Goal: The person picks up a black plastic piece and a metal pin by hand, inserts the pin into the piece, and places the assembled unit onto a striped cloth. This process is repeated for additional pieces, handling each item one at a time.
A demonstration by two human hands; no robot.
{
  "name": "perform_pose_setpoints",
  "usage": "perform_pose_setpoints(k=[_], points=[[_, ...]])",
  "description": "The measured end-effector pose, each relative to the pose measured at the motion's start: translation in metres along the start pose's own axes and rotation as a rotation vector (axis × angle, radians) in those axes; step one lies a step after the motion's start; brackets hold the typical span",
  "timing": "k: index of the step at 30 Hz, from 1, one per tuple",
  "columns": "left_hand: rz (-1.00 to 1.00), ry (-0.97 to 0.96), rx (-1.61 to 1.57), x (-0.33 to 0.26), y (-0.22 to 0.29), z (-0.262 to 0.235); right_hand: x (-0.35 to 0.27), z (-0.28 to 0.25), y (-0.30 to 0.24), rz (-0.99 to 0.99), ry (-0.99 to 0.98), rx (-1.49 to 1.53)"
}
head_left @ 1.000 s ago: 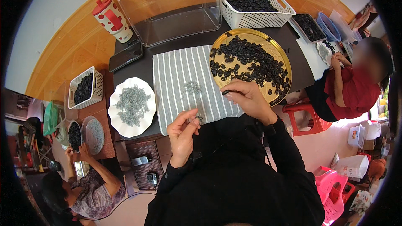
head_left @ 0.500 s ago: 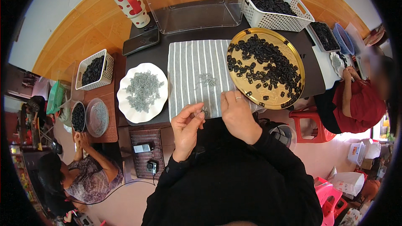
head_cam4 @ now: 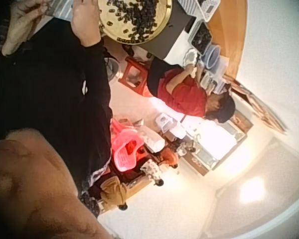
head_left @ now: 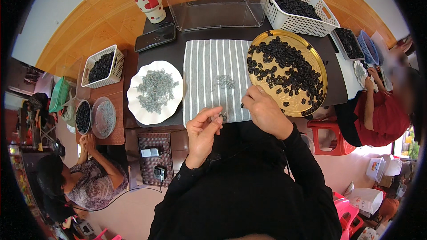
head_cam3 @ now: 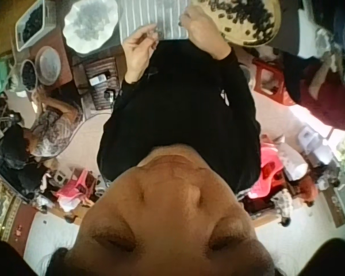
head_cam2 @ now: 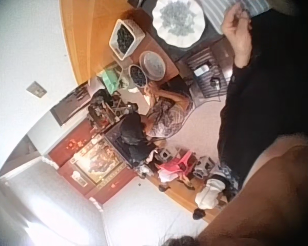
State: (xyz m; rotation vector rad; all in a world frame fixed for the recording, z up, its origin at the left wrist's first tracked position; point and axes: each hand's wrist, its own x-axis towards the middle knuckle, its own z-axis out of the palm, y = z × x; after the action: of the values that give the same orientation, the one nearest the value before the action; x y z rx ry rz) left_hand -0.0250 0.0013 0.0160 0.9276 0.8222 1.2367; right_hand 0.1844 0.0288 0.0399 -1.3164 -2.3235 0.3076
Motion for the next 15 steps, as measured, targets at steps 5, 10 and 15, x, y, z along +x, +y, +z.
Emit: perform_pose_setpoints(k=[5,10,15], points=[[-0.009,0.008,0.000,-0.001,-0.002,0.002,-0.005,0.007,-0.007,0.046,0.080,-0.036],[-0.020,-0.001,0.021,0.000,-0.002,0.003,-0.005,0.022,-0.019,0.008,0.180,-0.277],[-0.006,0.033,0.002,-0.001,0.001,0.002,-0.002,0.003,-0.007,0.126,0.245,0.077]])
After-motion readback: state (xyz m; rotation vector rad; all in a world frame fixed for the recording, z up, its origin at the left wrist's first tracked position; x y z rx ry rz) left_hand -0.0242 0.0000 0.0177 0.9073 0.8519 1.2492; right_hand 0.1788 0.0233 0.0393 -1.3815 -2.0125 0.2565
